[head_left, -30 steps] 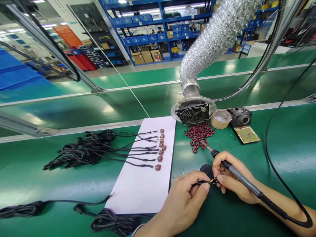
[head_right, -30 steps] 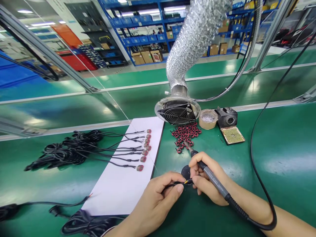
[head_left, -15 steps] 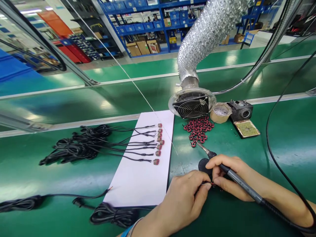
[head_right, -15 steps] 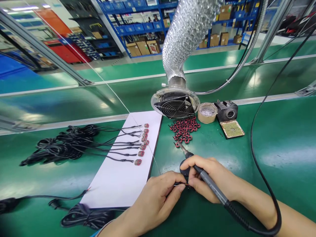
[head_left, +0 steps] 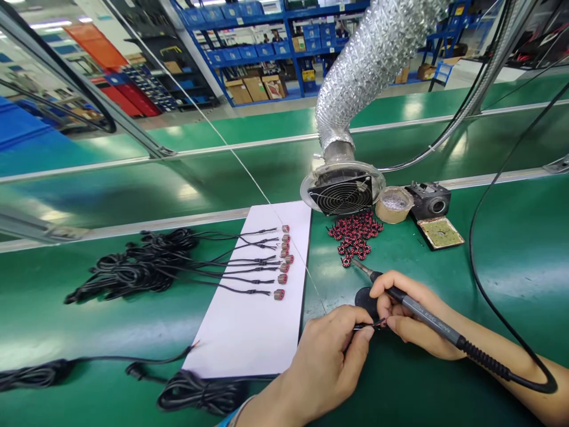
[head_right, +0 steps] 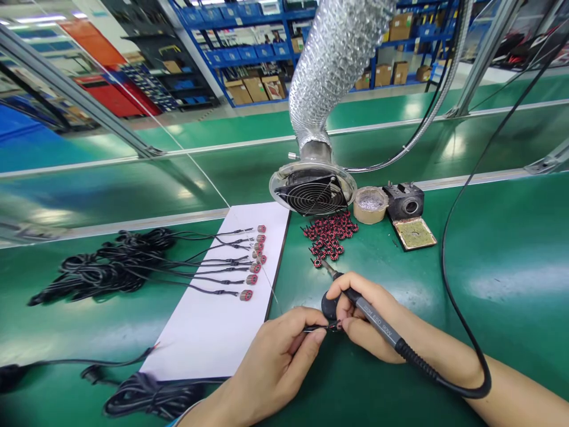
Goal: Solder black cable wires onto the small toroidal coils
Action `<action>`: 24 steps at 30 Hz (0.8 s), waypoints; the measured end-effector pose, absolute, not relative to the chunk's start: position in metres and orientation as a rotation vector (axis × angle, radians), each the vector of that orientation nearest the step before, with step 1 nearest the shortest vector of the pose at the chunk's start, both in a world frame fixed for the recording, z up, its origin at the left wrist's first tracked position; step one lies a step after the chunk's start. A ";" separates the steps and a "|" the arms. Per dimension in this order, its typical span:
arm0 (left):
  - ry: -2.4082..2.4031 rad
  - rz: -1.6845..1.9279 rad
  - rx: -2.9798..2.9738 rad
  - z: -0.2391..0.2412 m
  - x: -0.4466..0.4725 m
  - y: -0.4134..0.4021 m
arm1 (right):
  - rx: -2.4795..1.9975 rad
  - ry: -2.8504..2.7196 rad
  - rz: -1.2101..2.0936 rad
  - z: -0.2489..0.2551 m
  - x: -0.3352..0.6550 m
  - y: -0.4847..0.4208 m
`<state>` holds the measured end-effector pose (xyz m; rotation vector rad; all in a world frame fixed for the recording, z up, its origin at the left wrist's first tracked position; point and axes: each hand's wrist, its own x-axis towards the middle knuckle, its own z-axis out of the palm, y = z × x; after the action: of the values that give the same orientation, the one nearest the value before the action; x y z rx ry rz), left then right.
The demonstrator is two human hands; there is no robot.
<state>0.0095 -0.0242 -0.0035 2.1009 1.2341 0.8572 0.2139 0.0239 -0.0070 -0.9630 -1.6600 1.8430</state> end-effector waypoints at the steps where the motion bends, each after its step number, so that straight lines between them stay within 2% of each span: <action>1: 1.232 0.855 2.106 -0.004 0.010 -0.024 | -0.955 -1.668 1.818 -0.007 0.214 0.023; 14: 1.240 0.810 2.103 -0.007 0.013 -0.026 | -0.983 -1.723 1.728 -0.005 0.213 0.022; 24: 1.246 0.956 2.040 -0.007 0.014 -0.025 | -0.892 -1.781 1.761 -0.001 0.214 0.021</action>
<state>0.0138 -0.0253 -0.0074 2.0397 1.2457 0.9561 0.2135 0.0214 -0.0010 -0.8924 -1.7809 1.7615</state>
